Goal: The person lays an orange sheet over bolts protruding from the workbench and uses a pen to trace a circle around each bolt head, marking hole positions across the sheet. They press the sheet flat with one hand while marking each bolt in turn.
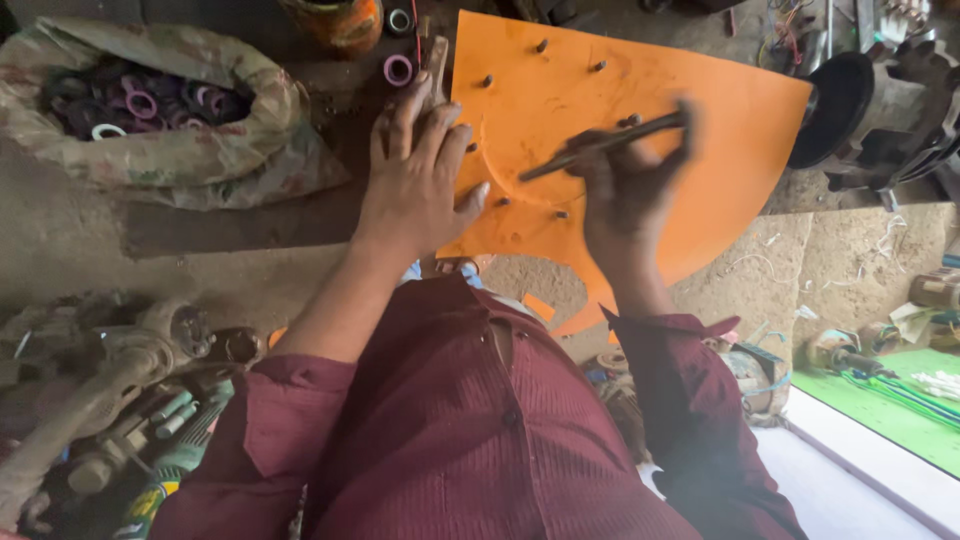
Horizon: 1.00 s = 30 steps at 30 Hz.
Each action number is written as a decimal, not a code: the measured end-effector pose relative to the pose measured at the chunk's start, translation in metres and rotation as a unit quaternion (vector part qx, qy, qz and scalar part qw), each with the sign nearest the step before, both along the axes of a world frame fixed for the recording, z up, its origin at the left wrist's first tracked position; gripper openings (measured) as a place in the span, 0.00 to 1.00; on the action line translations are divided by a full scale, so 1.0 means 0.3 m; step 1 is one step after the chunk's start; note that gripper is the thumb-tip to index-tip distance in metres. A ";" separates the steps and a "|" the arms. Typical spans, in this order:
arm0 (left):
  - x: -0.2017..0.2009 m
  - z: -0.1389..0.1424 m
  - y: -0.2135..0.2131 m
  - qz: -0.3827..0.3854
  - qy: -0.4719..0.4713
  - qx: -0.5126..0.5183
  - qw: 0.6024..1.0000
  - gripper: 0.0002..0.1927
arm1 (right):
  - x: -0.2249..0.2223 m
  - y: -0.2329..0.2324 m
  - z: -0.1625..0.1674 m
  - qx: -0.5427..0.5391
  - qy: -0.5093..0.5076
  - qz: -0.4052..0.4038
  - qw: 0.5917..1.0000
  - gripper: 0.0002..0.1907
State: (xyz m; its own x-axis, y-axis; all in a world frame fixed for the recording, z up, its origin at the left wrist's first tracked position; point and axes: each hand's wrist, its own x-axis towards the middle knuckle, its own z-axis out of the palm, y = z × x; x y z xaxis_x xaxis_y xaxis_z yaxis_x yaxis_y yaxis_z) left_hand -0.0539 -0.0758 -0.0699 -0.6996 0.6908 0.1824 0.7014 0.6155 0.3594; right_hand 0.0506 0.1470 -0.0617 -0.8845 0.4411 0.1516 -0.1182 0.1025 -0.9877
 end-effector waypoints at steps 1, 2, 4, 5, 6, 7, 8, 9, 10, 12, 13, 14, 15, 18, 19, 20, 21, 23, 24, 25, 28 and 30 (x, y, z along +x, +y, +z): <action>0.003 0.003 0.001 0.001 -0.002 0.001 1.000 0.32 | 0.001 0.000 0.006 0.060 -0.041 0.018 0.997 0.32; 0.008 0.007 0.004 0.000 -0.002 0.004 1.000 0.31 | 0.005 0.003 0.018 0.120 -0.078 0.034 0.989 0.35; 0.016 0.015 0.009 -0.003 0.004 0.005 1.000 0.33 | 0.003 -0.001 0.037 0.128 -0.081 0.022 0.988 0.36; 0.022 0.019 0.008 0.000 0.008 0.001 1.000 0.34 | 0.000 -0.007 0.044 0.074 -0.047 0.001 0.996 0.34; 0.030 0.023 0.008 0.002 0.013 -0.002 1.000 0.35 | -0.001 -0.013 0.051 0.020 -0.011 -0.021 1.000 0.31; 0.039 0.027 0.006 0.007 0.009 -0.005 1.000 0.35 | -0.004 -0.019 0.057 0.063 -0.049 0.017 0.997 0.34; 0.043 0.029 0.007 0.009 0.012 -0.005 1.000 0.35 | -0.007 -0.019 0.060 0.109 -0.080 0.053 0.989 0.37; 0.047 0.029 0.008 0.011 0.019 -0.005 1.000 0.35 | -0.007 -0.020 0.062 0.156 -0.106 0.087 0.978 0.40; 0.046 0.028 0.010 0.014 0.035 0.009 0.999 0.36 | -0.011 -0.019 0.059 0.111 -0.046 0.071 0.990 0.39; 0.078 0.026 0.007 0.028 0.042 0.032 0.998 0.36 | -0.008 -0.009 0.049 0.063 0.002 0.066 0.996 0.39; 0.103 0.023 0.006 0.041 0.032 0.042 0.998 0.33 | -0.002 -0.002 0.042 0.064 -0.005 0.072 0.995 0.39; 0.122 0.020 0.008 0.050 0.029 0.053 0.997 0.30 | -0.007 0.002 0.029 0.120 -0.056 0.093 0.987 0.40; 0.134 0.015 0.014 0.057 0.032 0.067 0.996 0.28 | -0.013 0.012 0.018 0.178 -0.101 0.110 0.973 0.41; 0.191 0.002 0.014 0.025 0.029 0.101 0.994 0.19 | -0.032 0.035 -0.008 -0.055 0.021 0.071 0.996 0.40; 0.211 -0.001 0.011 0.014 0.030 0.099 0.995 0.18 | -0.037 0.034 -0.014 -0.040 0.017 0.062 0.997 0.36; 0.218 -0.005 0.011 0.001 0.038 0.098 0.994 0.18 | -0.041 0.037 -0.011 -0.023 0.020 0.053 0.998 0.32; 0.220 -0.010 0.012 -0.014 0.053 0.099 0.994 0.17 | -0.040 0.037 -0.011 -0.005 0.030 0.041 0.999 0.28; 0.229 -0.015 0.018 -0.015 0.059 0.105 0.993 0.18 | -0.025 0.044 -0.004 0.177 -0.065 0.103 0.977 0.35; 0.234 -0.016 0.018 -0.016 0.057 0.106 0.993 0.18 | -0.014 0.045 0.003 0.263 -0.114 0.132 0.949 0.39; 0.239 -0.017 0.019 -0.027 0.051 0.096 0.994 0.19 | -0.005 0.044 0.009 0.180 -0.069 0.112 0.975 0.39; 0.259 -0.017 0.014 -0.027 0.041 0.077 0.996 0.20 | -0.004 0.037 0.019 0.078 0.003 0.102 0.992 0.39; 0.274 -0.016 0.018 -0.004 0.044 0.077 0.996 0.18 | -0.018 0.042 0.028 0.221 -0.038 0.140 0.964 0.41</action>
